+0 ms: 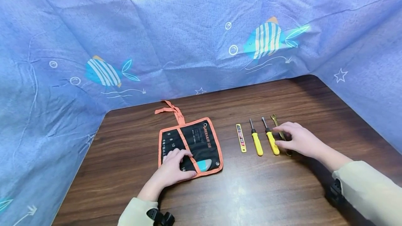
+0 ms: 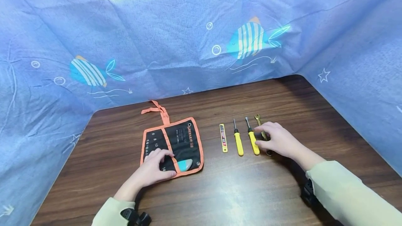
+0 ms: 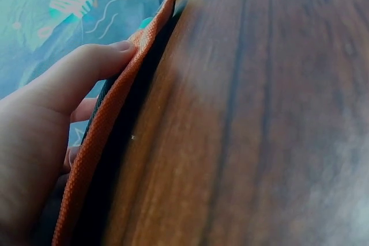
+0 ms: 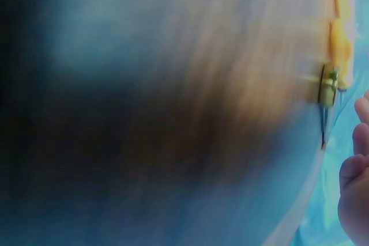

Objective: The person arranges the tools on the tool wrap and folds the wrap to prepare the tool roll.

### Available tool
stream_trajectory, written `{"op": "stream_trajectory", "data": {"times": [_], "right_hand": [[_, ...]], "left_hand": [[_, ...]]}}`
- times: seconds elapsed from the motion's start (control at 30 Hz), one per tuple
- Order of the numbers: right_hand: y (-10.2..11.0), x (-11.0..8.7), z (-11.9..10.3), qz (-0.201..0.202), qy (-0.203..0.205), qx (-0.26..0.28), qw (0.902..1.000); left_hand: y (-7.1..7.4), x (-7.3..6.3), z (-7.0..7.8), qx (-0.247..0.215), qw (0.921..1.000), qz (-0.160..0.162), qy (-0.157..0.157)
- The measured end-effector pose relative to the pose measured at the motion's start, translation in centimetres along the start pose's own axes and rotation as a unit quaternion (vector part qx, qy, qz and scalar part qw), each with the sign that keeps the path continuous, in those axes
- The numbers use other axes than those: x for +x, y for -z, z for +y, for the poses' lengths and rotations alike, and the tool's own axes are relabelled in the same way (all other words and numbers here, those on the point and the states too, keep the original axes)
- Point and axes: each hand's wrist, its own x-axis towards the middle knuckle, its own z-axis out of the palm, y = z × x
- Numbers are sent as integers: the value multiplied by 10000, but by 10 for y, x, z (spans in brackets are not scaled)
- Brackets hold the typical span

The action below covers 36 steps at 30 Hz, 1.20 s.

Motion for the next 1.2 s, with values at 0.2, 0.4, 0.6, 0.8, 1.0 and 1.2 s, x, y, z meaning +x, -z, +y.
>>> {"op": "stream_trajectory", "data": {"times": [0.2,0.4,0.6,0.8,1.0,1.2], "right_hand": [[4,-9,9,-56,-176,76,9998],[5,-17,15,-131,-320,82,9994],[3,-22,17,-245,-278,22,9993],[0,-27,20,-282,-246,52,9993],[0,-30,17,-306,-219,7,9993],[1,-34,17,-15,-21,-120,9999]], "left_hand": [[1,0,1,24,10000,5,7],[0,-1,1,54,10000,3,-21],[0,-1,0,68,10000,28,-13],[-1,0,-1,49,10000,46,-17],[-2,0,-1,43,10000,69,-29],[-1,0,-1,45,10000,57,-19]]}}
